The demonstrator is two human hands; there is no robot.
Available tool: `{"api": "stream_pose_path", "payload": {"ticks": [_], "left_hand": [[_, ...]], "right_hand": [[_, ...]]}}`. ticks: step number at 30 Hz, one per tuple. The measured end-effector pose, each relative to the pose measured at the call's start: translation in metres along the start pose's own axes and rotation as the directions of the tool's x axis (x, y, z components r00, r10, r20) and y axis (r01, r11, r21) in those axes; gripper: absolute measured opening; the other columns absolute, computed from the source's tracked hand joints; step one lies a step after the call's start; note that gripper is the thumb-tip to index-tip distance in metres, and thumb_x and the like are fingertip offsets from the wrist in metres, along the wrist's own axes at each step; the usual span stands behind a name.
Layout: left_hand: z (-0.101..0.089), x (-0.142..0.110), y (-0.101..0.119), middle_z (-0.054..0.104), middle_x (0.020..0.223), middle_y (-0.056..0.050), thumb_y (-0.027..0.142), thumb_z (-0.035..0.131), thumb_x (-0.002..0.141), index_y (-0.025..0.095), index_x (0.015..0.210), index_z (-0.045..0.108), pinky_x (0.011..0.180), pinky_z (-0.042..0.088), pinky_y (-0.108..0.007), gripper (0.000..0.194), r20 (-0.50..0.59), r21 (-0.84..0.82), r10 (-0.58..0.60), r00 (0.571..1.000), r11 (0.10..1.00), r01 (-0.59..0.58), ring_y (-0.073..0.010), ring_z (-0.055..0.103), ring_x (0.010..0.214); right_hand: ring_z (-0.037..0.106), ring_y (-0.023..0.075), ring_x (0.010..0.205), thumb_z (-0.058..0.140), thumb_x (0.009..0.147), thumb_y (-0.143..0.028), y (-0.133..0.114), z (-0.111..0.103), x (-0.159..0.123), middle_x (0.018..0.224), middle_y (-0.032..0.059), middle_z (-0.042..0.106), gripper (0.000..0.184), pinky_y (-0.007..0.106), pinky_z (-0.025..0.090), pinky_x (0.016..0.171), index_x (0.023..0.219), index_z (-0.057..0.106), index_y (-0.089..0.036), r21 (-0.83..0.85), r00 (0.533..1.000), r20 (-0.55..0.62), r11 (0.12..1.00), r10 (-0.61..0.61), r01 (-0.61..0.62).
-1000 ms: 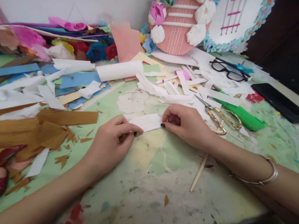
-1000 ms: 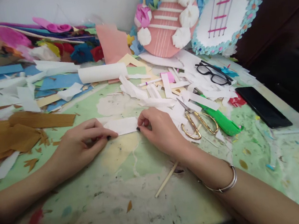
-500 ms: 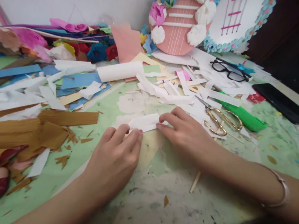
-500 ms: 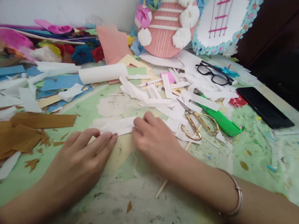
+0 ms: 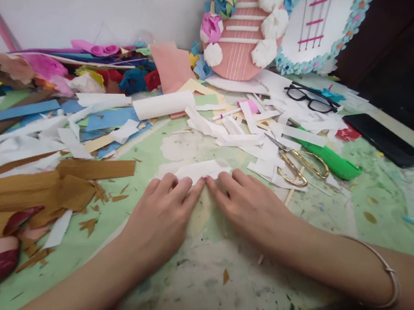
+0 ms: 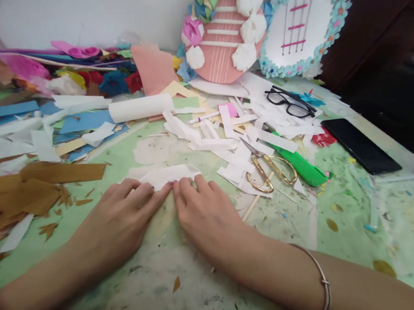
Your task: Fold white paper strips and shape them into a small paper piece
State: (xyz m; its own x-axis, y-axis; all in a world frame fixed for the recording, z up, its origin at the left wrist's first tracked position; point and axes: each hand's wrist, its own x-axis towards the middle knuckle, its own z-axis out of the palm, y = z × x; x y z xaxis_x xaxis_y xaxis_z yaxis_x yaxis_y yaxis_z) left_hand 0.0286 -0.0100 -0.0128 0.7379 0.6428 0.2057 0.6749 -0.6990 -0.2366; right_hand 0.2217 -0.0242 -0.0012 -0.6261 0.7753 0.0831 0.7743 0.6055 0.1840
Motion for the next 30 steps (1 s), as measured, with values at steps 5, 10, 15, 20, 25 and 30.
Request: {"api": "stream_pose_path", "payload": {"ticks": [5, 10, 15, 20, 25, 30], "left_hand": [[-0.001, -0.002, 0.0, 0.064, 0.093, -0.012, 0.008, 0.047, 0.084, 0.004, 0.121, 0.059, 0.073, 0.044, -0.042, 0.039, -0.1, 0.048, 0.039, 0.994, 0.998, -0.034, -0.0296, 0.055, 0.092], [-0.003, -0.004, 0.001, 0.066, 0.091, -0.015, 0.009, 0.042, 0.087, 0.001, 0.111, 0.063, 0.074, 0.044, -0.042, 0.033, -0.15, 0.106, 0.07, 0.986, 0.993, -0.054, -0.0307, 0.056, 0.095], [-0.006, -0.005, 0.001, 0.066, 0.086, -0.012, 0.007, 0.043, 0.085, 0.003, 0.108, 0.064, 0.071, 0.041, -0.042, 0.031, -0.121, 0.076, 0.04, 0.992, 0.997, -0.031, -0.0281, 0.058, 0.087], [-0.008, -0.003, 0.004, 0.065, 0.091, -0.009, 0.007, 0.045, 0.082, 0.012, 0.125, 0.058, 0.071, 0.038, -0.041, 0.045, -0.008, 0.068, 0.002, 1.0, 0.998, -0.001, -0.0262, 0.057, 0.084], [-0.017, 0.006, 0.013, 0.064, 0.097, -0.009, 0.009, 0.047, 0.084, 0.018, 0.135, 0.05, 0.072, 0.038, -0.04, 0.052, 0.114, 0.096, -0.055, 0.992, 0.994, 0.044, -0.0269, 0.056, 0.087], [-0.025, 0.024, 0.04, 0.063, 0.09, -0.01, 0.006, 0.044, 0.087, 0.018, 0.138, 0.048, 0.07, 0.04, -0.039, 0.052, 0.198, 0.183, -0.185, 0.963, 0.972, 0.149, -0.0268, 0.058, 0.083]], "right_hand": [[0.051, 0.0277, 0.09, 0.044, 0.088, -0.005, 0.002, -0.002, 0.0, 0.107, 0.0184, 0.058, 0.036, 0.035, 0.043, 0.061, 0.121, 0.059, -0.004, -0.047, 0.996, 0.01, 0.995, 0.084, -0.084], [0.05, 0.0291, 0.093, 0.038, 0.092, -0.006, 0.008, -0.006, 0.001, 0.103, 0.0189, 0.059, 0.036, 0.036, 0.041, 0.062, 0.12, 0.06, -0.006, -0.034, 0.992, 0.032, 0.992, 0.122, -0.121], [0.048, 0.0281, 0.092, 0.043, 0.091, -0.01, 0.018, -0.008, 0.0, 0.098, 0.0168, 0.057, 0.03, 0.034, 0.037, 0.062, 0.111, 0.066, -0.01, 0.01, 0.983, 0.079, 0.986, 0.163, -0.165], [0.047, 0.0258, 0.089, 0.048, 0.091, -0.017, 0.028, -0.007, 0.001, 0.091, 0.0135, 0.057, 0.024, 0.032, 0.032, 0.058, 0.102, 0.07, -0.018, 0.06, 0.98, 0.063, 0.979, 0.189, -0.193], [0.05, 0.0255, 0.086, 0.046, 0.093, -0.02, 0.031, -0.008, 0.004, 0.083, 0.0122, 0.058, 0.026, 0.032, 0.031, 0.058, 0.095, 0.072, -0.021, 0.096, 0.98, 0.095, 0.978, 0.177, -0.186], [0.054, 0.0258, 0.085, 0.047, 0.091, -0.017, 0.031, -0.009, 0.003, 0.08, 0.0109, 0.06, 0.027, 0.032, 0.031, 0.057, 0.096, 0.072, -0.022, 0.09, 0.979, 0.083, 0.977, 0.185, -0.193]]}}
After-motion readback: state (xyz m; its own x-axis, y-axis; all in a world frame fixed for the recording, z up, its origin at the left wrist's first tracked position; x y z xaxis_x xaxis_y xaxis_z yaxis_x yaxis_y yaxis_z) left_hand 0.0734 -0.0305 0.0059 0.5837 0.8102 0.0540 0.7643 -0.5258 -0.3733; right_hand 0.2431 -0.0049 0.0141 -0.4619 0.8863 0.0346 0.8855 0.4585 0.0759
